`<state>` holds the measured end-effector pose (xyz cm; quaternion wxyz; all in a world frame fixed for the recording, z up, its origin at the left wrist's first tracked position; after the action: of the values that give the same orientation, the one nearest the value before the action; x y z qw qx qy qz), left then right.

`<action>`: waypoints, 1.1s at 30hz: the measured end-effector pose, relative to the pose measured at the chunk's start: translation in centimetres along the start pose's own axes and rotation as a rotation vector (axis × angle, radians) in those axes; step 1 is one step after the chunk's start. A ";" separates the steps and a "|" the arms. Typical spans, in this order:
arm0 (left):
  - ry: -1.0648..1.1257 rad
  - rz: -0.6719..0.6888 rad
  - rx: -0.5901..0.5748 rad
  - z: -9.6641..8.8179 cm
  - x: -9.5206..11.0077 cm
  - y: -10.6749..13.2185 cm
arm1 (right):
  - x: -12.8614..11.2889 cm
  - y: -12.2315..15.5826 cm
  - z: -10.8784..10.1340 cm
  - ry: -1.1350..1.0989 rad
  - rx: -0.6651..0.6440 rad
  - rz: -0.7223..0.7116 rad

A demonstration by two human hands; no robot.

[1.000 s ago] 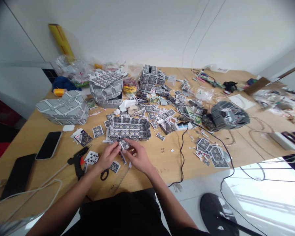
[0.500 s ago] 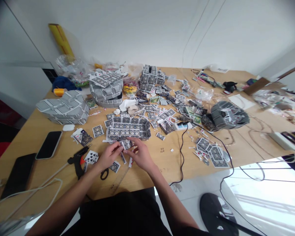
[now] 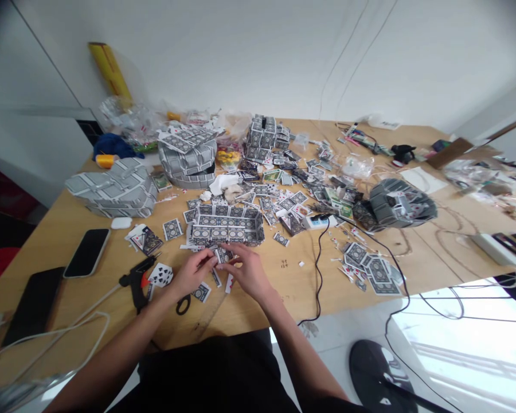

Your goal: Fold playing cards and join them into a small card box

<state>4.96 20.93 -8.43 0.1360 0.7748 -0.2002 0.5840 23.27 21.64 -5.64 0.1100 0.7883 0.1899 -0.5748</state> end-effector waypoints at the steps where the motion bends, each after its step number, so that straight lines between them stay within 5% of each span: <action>1: -0.001 0.001 -0.004 0.0 0.0 0.0 | 0.1 0.0 0.0 -0.003 -0.001 0.002; 33: 0.093 -0.102 -0.123 0.2 -1.3 -0.4 | 1.6 0.7 0.0 0.098 -0.033 -0.012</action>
<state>5.02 21.42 -9.75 0.2220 0.7463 -0.1894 0.5982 24.00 21.28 -7.18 0.1103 0.8123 0.2094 -0.5331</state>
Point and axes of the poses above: each hand's wrist, its own y-axis away from the middle knuckle, its own z-axis out of the palm, x = y × z, the point moved 5 cm from there along -y, towards the middle knuckle, and after that the axes turned 10 degrees about -x, right-handed, at the moved point
